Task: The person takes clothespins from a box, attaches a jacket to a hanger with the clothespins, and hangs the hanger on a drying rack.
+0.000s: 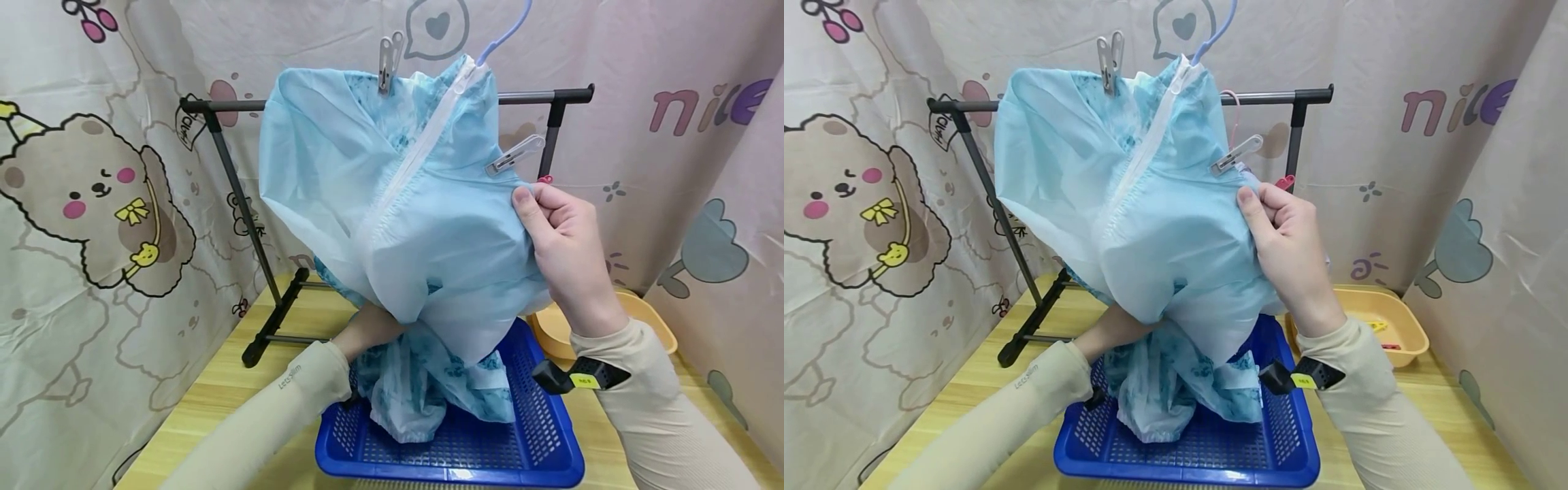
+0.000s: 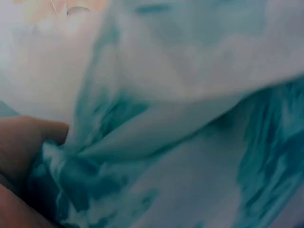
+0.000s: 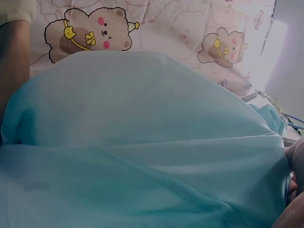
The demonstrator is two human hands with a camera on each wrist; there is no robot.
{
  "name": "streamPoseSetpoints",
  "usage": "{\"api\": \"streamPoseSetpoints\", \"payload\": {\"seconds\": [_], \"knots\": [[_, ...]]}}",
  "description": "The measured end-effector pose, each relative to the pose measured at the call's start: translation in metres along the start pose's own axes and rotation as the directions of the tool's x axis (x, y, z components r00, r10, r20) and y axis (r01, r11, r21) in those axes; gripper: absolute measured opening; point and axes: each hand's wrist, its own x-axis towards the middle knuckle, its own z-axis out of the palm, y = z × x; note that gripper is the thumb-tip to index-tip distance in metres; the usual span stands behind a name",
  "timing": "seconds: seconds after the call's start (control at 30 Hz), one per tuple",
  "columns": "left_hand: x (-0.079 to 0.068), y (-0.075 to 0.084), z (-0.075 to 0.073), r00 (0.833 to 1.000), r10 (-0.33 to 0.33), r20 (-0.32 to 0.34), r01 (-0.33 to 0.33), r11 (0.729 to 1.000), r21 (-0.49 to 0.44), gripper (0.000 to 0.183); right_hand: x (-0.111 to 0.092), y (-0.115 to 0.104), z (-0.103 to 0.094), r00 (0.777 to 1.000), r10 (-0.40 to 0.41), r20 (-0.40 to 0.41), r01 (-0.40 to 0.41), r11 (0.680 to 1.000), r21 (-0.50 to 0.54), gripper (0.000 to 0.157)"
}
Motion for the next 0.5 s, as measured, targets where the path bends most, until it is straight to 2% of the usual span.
{"api": "streamPoseSetpoints", "payload": {"seconds": [0.07, 0.1, 0.13, 0.23, 0.3, 0.4, 0.5], "knots": [[-0.003, 0.0, -0.005, 0.995, -0.101, 0.002, 0.1, 0.992, 0.083, 0.05, 0.0, 0.001, 0.001, 1.0, 0.002, 0.003, -0.002, 1.0, -0.01, 0.022], [-0.004, 0.0, -0.007, 0.988, -0.154, -0.004, 0.153, 0.979, 0.134, 0.051, 0.0, 0.002, 0.002, 1.0, 0.002, 0.003, -0.002, 1.0, -0.012, 0.022], [-0.005, 0.0, -0.009, 0.977, -0.211, -0.017, 0.21, 0.958, 0.197, 0.051, 0.0, 0.002, 0.002, 1.0, 0.005, 0.004, -0.005, 1.0, -0.01, 0.022], [-0.006, 0.001, -0.012, 0.941, -0.335, -0.059, 0.33, 0.859, 0.392, 0.052, -0.001, 0.003, 0.004, 1.0, 0.013, 0.008, -0.013, 0.999, -0.031, 0.024], [-0.005, 0.001, -0.013, 0.927, -0.365, -0.084, 0.358, 0.8, 0.481, 0.054, -0.001, 0.003, 0.005, 1.0, 0.024, 0.013, -0.024, 0.999, -0.037, 0.027], [-0.004, 0.002, -0.014, 0.917, -0.382, -0.115, 0.38, 0.749, 0.543, 0.051, -0.002, 0.004, 0.005, 0.999, 0.038, 0.02, -0.037, 0.998, -0.059, 0.029], [-0.003, 0.004, -0.015, 0.885, -0.449, -0.127, 0.434, 0.694, 0.574, 0.052, -0.002, 0.005, 0.007, 0.999, 0.042, 0.025, -0.041, 0.997, -0.064, 0.028]]}}
